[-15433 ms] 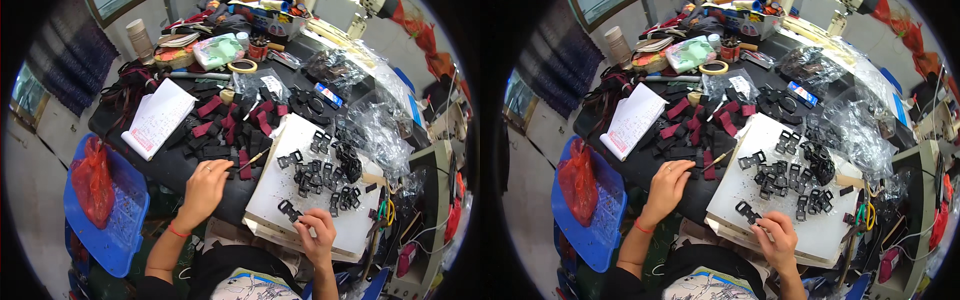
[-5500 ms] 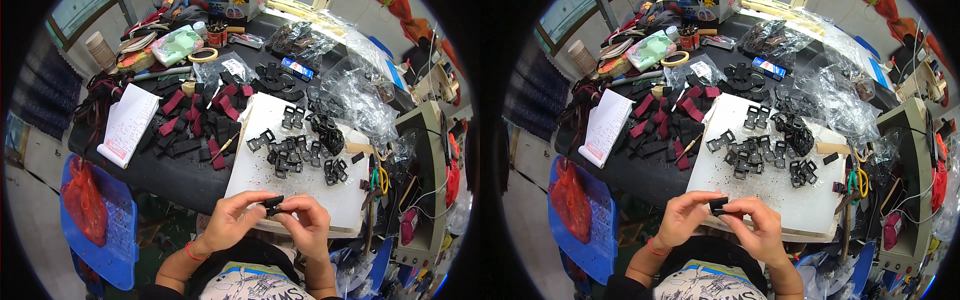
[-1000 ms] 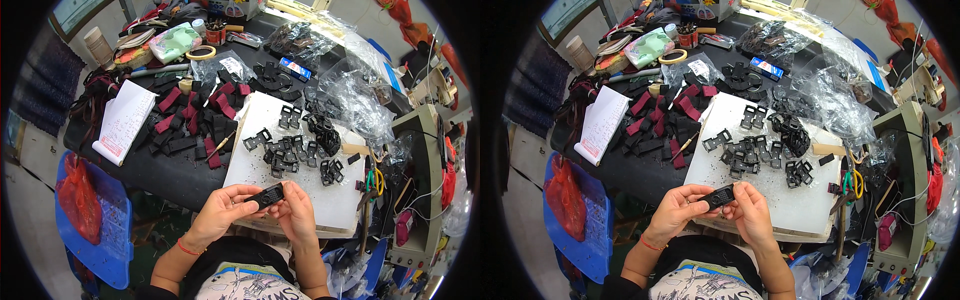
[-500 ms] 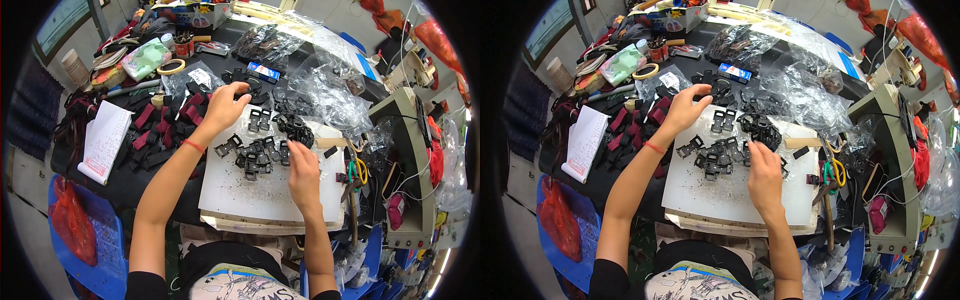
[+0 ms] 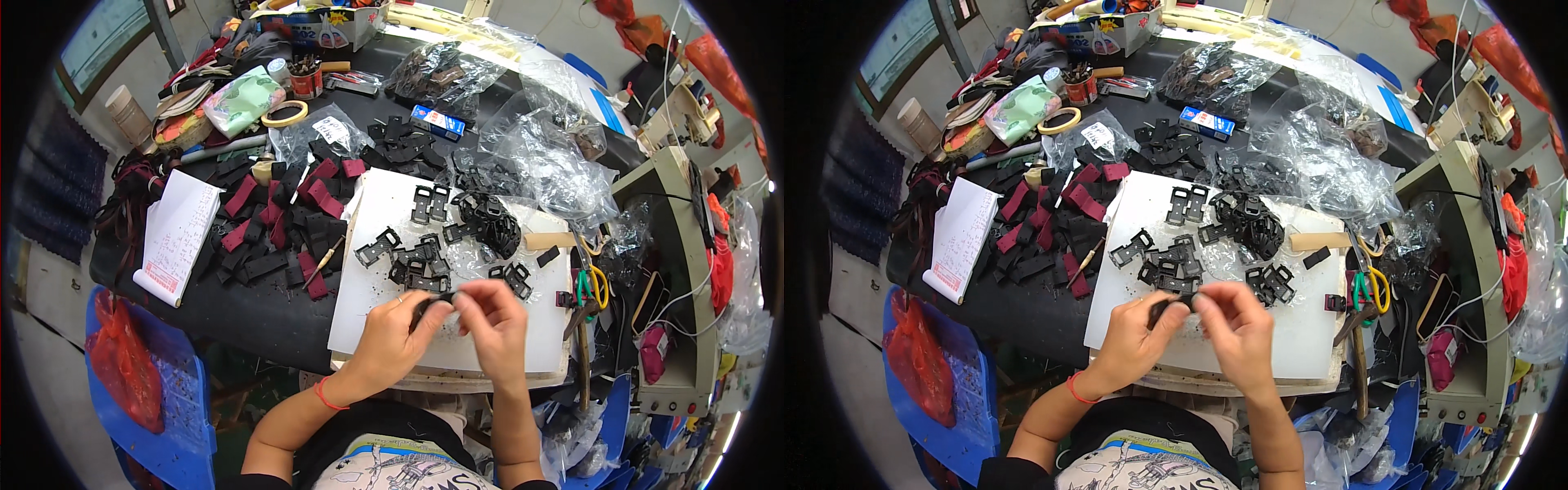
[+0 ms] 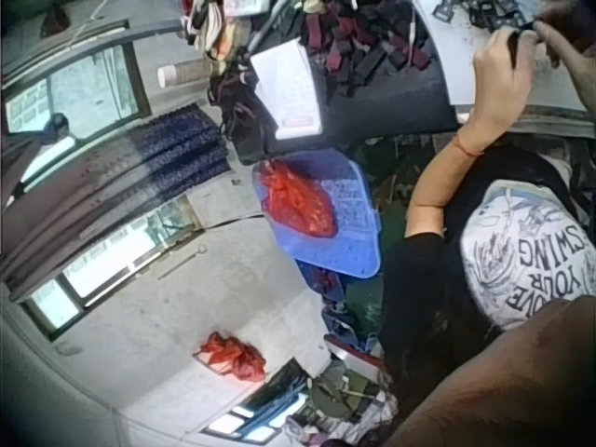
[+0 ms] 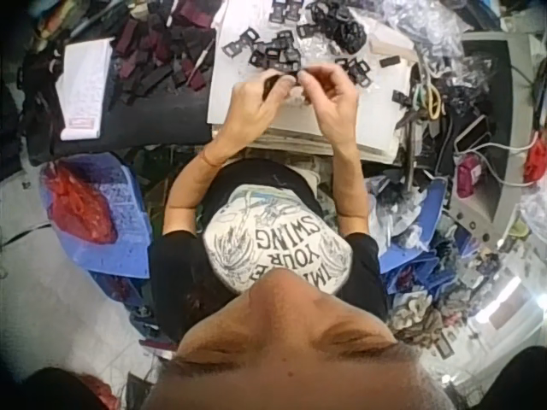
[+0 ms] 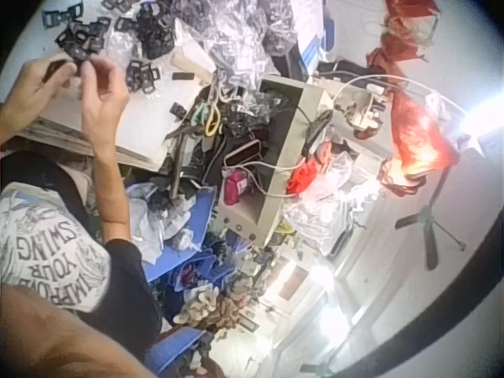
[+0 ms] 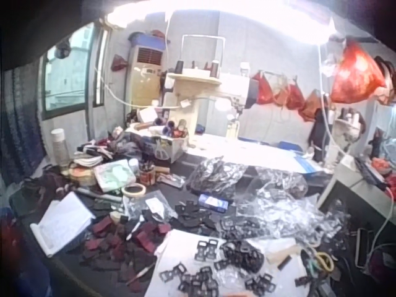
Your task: The person assembles black plastic buckles by inserting short strips of black and maroon fabric into them. The person picks up a buckle and a fabric strip, threads the fabric through the buckle, and places the finished unit on a white board. This process is repeated continuously throughout the video.
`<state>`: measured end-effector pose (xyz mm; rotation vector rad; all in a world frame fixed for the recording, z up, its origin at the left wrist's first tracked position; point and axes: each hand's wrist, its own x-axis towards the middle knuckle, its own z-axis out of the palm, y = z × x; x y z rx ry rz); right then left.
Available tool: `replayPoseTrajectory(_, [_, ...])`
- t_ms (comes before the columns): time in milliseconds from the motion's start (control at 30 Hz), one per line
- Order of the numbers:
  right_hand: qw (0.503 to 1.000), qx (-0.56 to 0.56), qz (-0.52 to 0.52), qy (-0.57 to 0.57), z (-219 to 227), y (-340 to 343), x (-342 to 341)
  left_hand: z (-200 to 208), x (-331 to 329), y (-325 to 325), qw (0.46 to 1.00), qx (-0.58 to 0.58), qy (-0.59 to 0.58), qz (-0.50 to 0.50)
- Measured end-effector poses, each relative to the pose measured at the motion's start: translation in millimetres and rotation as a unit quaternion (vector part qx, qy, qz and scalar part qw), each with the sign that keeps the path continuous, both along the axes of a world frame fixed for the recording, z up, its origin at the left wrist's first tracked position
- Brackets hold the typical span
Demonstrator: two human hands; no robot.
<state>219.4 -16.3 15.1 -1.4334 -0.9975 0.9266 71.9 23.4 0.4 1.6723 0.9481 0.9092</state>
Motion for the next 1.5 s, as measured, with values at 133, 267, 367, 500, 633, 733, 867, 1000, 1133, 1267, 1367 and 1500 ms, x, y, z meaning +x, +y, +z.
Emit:
replayPoseTrajectory(133, [0.924,0.184,0.034,-0.333,-10.1,-15.1,-5.7,-3.7,-2.2,-4.2,0.993,-0.112,-0.035,-0.001])
replayPoseTrajectory(267, [0.931,0.168,0.112,-0.303,-2.6,-27.9,-5.7,-3.9,-21.2,-10.8,0.984,-0.173,0.013,-0.041])
replayPoseTrajectory(367, [0.918,0.172,0.153,-0.324,-2.9,-39.7,-6.9,-1.5,-34.0,-18.1,0.973,-0.221,0.001,-0.071])
replayPoseTrajectory(500, [0.901,0.23,0.126,-0.347,-11.1,-52.6,-12.6,-1.5,-39.3,-34.2,0.986,-0.148,0.006,-0.073])
replayPoseTrajectory(633, [0.908,0.24,0.021,-0.342,-25.9,-70.0,-42.8,-3.9,-19.9,-59.3,0.987,-0.084,-0.13,0.05])
replayPoseTrajectory(733, [0.92,0.209,0.01,-0.332,-21.6,-83.4,-56.1,-11.5,-28.2,-64.7,0.953,-0.207,-0.221,-0.002])
replayPoseTrajectory(867, [0.887,0.217,0.104,-0.393,16.0,-66.5,-48.7,-3.1,-60.2,-69.7,0.983,-0.14,-0.035,-0.115])
replayPoseTrajectory(1000, [0.92,0.128,0.224,-0.295,14.7,-61.4,-39.4,13.3,-72.4,-75.6,0.976,-0.173,-0.045,-0.123])
replayPoseTrajectory(1133, [0.93,0.098,0.221,-0.277,4.1,-64.3,-44.4,1.0,-81.4,-74.2,0.966,-0.231,-0.062,-0.096])
replayPoseTrajectory(1267, [0.873,0.212,0.227,-0.376,-7.3,-71.6,-46.8,-22.8,-83.7,-64.5,0.877,-0.428,-0.184,-0.119])
replayPoseTrajectory(1367, [0.889,0.182,0.259,-0.33,1.3,-73.2,-46.0,-24.6,-89.2,-57.9,0.862,-0.451,-0.174,-0.151])
replayPoseTrajectory(1500, [0.869,0.221,0.271,-0.35,-5.2,-76.0,-43.1,-15.6,-85.8,-59.9,0.872,-0.445,-0.152,-0.136])
